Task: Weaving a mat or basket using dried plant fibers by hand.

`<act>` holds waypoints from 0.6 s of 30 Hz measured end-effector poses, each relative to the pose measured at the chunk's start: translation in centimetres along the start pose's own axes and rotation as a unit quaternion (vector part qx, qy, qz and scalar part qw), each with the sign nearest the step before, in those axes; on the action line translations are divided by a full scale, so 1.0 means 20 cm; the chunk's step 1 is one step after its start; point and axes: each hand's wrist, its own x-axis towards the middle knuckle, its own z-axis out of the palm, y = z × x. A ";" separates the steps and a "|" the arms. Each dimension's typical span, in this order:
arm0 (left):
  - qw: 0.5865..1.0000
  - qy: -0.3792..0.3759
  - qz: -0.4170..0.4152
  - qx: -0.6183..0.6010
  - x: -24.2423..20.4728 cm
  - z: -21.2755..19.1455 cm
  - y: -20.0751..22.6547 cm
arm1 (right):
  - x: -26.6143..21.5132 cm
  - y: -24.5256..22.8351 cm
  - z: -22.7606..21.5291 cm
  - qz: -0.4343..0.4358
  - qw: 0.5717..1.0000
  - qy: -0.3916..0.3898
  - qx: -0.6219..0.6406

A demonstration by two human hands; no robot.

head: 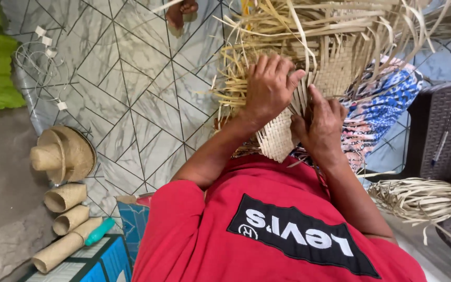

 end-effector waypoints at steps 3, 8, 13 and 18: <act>0.998 0.051 0.040 -0.018 -0.02 0.09 -0.03 | -0.02 0.06 0.06 -0.023 0.998 0.059 0.017; 0.981 -0.101 -0.036 -0.159 -0.04 0.09 -0.03 | -0.05 0.05 0.06 -0.001 0.995 0.062 0.077; 0.850 -0.163 -0.075 -0.495 0.06 -0.21 0.04 | -0.03 -0.02 -0.10 0.023 0.986 0.067 0.148; 0.872 -0.192 -0.086 -0.441 0.10 -0.20 0.01 | 0.01 0.02 -0.05 -0.011 0.990 0.056 0.133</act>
